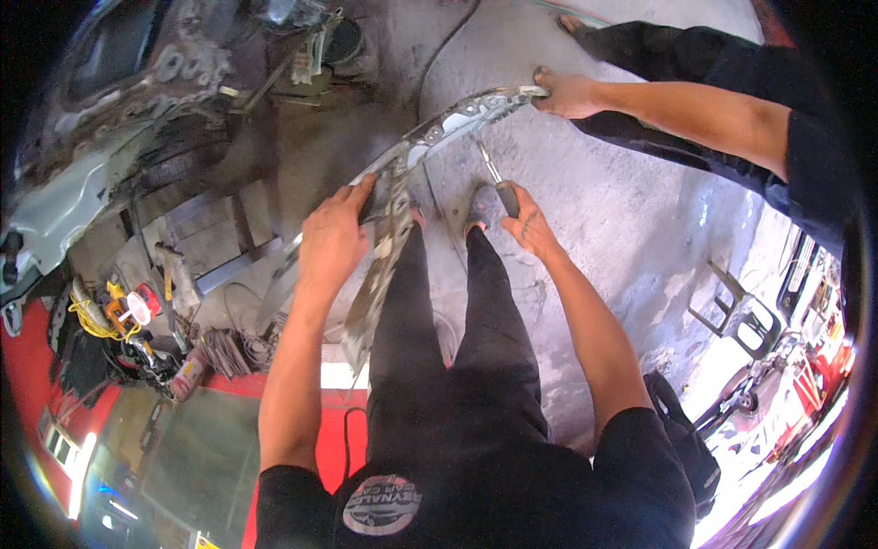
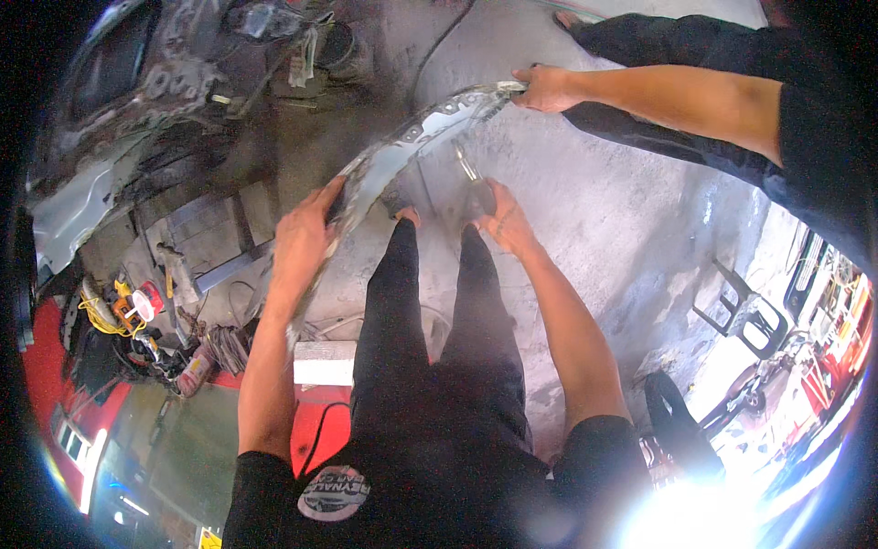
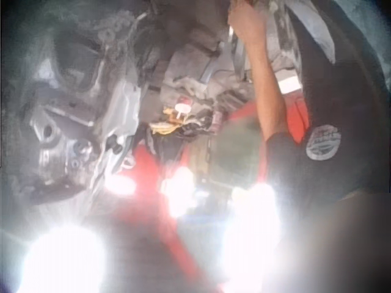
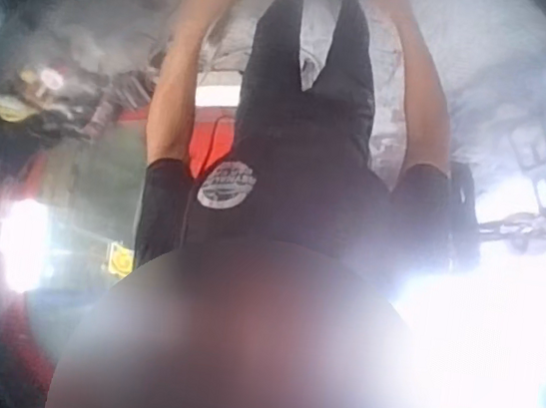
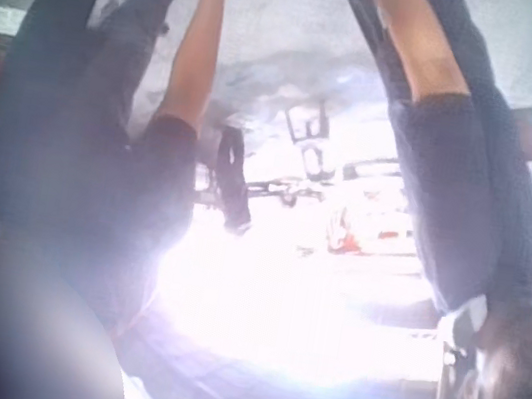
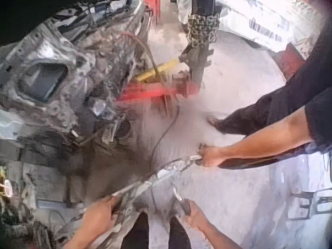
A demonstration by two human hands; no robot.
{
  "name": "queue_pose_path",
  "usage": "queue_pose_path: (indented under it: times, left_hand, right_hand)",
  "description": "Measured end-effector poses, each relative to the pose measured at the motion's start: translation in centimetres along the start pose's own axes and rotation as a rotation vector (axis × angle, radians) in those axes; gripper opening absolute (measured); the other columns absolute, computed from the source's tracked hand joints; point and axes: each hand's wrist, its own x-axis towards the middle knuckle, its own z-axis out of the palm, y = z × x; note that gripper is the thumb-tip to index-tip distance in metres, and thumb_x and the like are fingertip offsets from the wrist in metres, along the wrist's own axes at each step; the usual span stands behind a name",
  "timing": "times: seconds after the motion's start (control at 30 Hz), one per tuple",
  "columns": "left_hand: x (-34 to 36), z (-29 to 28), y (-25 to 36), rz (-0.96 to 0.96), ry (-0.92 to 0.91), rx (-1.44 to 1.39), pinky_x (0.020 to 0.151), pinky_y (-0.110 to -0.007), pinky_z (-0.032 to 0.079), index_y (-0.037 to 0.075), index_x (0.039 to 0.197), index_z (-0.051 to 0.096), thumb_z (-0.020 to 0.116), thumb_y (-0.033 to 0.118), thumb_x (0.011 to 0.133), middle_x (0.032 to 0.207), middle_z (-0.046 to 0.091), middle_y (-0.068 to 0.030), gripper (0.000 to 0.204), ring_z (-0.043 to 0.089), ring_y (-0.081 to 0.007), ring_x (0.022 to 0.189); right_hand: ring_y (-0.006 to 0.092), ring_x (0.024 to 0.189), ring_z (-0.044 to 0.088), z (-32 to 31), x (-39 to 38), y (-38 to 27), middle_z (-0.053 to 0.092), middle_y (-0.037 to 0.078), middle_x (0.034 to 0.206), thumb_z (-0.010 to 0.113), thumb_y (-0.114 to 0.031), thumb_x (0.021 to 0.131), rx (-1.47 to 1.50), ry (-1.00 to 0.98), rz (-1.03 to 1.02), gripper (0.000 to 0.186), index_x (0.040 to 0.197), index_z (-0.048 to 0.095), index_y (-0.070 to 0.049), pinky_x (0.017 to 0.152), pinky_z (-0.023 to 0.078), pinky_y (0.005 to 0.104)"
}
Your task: The person removes a metal trim piece from a car door frame, then uses a hammer to tap and shape the metal. They later lift and fit the door panel back onto the car body, aligning it with the frame.
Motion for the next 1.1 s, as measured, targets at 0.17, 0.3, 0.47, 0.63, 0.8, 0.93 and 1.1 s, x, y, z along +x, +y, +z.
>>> queue_pose_path:
  times: [0.17, 0.3, 0.47, 0.63, 0.8, 0.93, 1.1]
  left_hand:
    - [1.1, -0.2, 1.2, -0.079, -0.013, -0.039, 0.094, -0.047, 0.053, 0.012, 0.148, 0.054, 0.071, -0.006, 0.077, 0.130, 0.066, -0.0171, 0.075, 0.065, -0.0400, 0.115]
    - [1.3, 0.0, 1.3, -0.059, -0.010, -0.032, 0.095, -0.047, 0.053, 0.012, 0.149, 0.054, 0.071, -0.010, 0.073, 0.131, 0.066, -0.0179, 0.081, 0.064, -0.0418, 0.115]
    - [1.5, 0.8, 1.4, -0.061, -0.002, 0.007, 0.097, -0.048, 0.052, 0.013, 0.150, 0.053, 0.068, -0.012, 0.069, 0.131, 0.066, -0.0193, 0.086, 0.064, -0.0424, 0.116]
    - [2.1, 1.0, 1.6, -0.082, -0.032, -0.024, 0.099, -0.048, 0.052, 0.013, 0.150, 0.053, 0.061, -0.015, 0.067, 0.132, 0.066, -0.0196, 0.088, 0.064, -0.0422, 0.118]
    - [2.4, 0.7, 2.0, -0.129, -0.073, -0.022, 0.100, -0.048, 0.052, 0.014, 0.148, 0.056, 0.060, -0.015, 0.067, 0.133, 0.066, -0.0191, 0.086, 0.063, -0.0420, 0.119]
    - [2.5, 0.8, 2.1, -0.137, -0.068, -0.023, 0.100, -0.048, 0.052, 0.015, 0.147, 0.057, 0.059, -0.014, 0.067, 0.133, 0.066, -0.0182, 0.085, 0.064, -0.0416, 0.119]
    - [2.4, 1.1, 1.7, -0.152, -0.053, -0.029, 0.101, -0.048, 0.052, 0.015, 0.146, 0.058, 0.058, -0.014, 0.068, 0.132, 0.067, -0.0181, 0.084, 0.064, -0.0417, 0.119]
  right_hand:
    - [0.0452, 0.134, 0.050, 0.7, 5.6, 5.3, 0.051, 0.026, 0.146, 0.063, -0.008, 0.078, -0.043, 0.042, -0.059, 0.079, 0.153, 0.040, -0.005, 0.114, 0.042, 0.0461]
    - [0.0454, 0.136, 0.049, 1.2, 9.9, 8.0, 0.049, 0.026, 0.147, 0.062, -0.006, 0.077, -0.116, 0.095, -0.154, 0.080, 0.153, 0.039, -0.004, 0.115, 0.041, 0.0471]
    - [0.0454, 0.135, 0.050, 1.2, 12.0, 7.3, 0.049, 0.025, 0.147, 0.062, -0.006, 0.076, -0.103, 0.089, -0.165, 0.080, 0.152, 0.040, -0.006, 0.114, 0.042, 0.0477]
    - [0.0458, 0.142, 0.043, 0.7, 13.8, 8.3, 0.041, 0.024, 0.156, 0.069, -0.005, 0.077, -0.135, 0.039, -0.140, 0.087, 0.157, 0.035, -0.009, 0.117, 0.042, 0.0482]
    - [0.0452, 0.142, 0.044, 0.5, 14.5, 7.7, 0.042, 0.024, 0.156, 0.068, -0.006, 0.078, -0.119, 0.026, -0.148, 0.086, 0.157, 0.035, -0.010, 0.118, 0.042, 0.0480]
    - [0.0452, 0.142, 0.044, 1.2, 15.0, 8.3, 0.042, 0.023, 0.155, 0.067, -0.006, 0.078, -0.121, 0.046, -0.159, 0.085, 0.157, 0.036, -0.011, 0.119, 0.041, 0.0480]
    - [0.0451, 0.140, 0.046, 1.6, 15.1, 8.0, 0.046, 0.023, 0.152, 0.066, -0.005, 0.077, -0.084, 0.061, -0.156, 0.083, 0.156, 0.039, -0.010, 0.117, 0.042, 0.0488]
